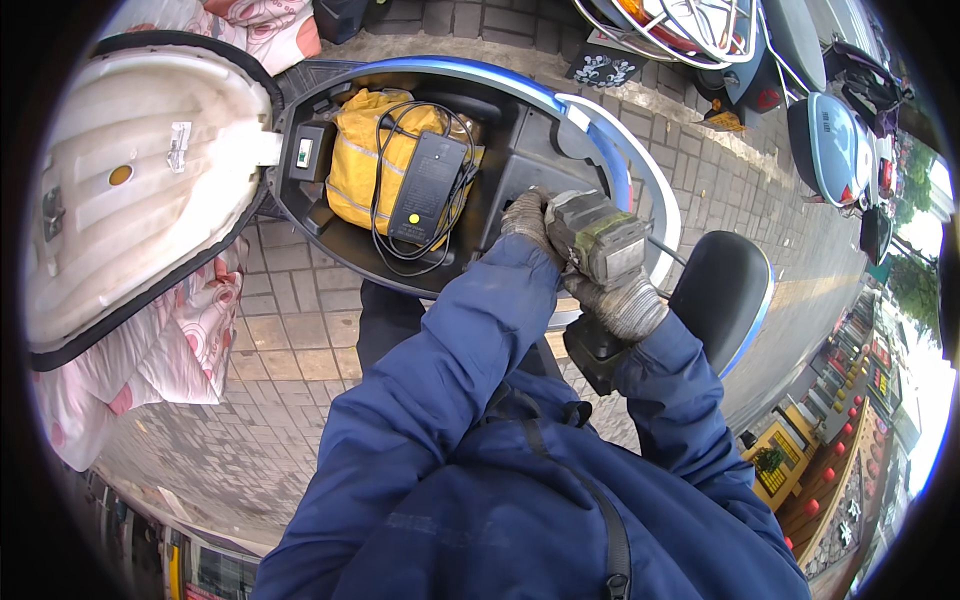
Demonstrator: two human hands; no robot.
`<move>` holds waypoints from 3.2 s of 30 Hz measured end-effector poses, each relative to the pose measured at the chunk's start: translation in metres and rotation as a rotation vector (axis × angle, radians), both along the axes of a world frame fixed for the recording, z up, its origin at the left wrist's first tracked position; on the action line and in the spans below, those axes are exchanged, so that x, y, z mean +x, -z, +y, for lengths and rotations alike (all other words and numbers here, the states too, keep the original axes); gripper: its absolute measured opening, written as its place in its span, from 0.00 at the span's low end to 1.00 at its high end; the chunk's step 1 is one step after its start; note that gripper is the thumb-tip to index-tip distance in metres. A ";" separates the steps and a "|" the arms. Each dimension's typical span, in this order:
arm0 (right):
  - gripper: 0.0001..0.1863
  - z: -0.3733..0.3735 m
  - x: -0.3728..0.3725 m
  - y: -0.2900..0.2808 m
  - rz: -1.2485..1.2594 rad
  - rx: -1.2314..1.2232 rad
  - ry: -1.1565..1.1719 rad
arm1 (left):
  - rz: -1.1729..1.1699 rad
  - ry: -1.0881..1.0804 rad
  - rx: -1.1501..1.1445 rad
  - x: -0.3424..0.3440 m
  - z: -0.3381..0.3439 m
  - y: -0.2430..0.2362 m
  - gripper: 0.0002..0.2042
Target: The person walks along a sidewalk, opens a scooter seat to access the battery compartment, retrieves a power tool from a storage box, and uses it to remove screws from the scooter's internal panel. They then lift the panel to expose the battery and wiring, and manipulate the battery connections.
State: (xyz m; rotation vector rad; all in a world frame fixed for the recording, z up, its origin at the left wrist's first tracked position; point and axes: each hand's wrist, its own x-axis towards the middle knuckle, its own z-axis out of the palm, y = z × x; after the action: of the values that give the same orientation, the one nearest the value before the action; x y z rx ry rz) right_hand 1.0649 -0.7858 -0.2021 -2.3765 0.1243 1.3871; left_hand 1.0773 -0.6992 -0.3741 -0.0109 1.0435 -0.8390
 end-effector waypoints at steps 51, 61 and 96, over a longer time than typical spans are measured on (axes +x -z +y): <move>0.23 -0.015 -0.048 -0.015 -0.484 0.095 -0.322 | -0.048 -0.117 0.380 0.004 0.016 -0.082 0.14; 0.19 0.081 0.062 -0.010 -0.041 0.833 0.288 | -0.056 -0.510 0.195 0.055 0.155 -0.111 0.10; 0.28 0.270 0.196 0.201 0.490 0.521 0.835 | -0.580 -0.698 0.567 0.098 0.219 0.169 0.25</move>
State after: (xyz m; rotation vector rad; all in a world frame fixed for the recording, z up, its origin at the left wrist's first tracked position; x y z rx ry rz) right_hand 1.2613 -0.5160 -0.4026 -1.2773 0.6987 1.3037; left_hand 1.1758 -0.4806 -0.5427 0.3146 0.6182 0.1129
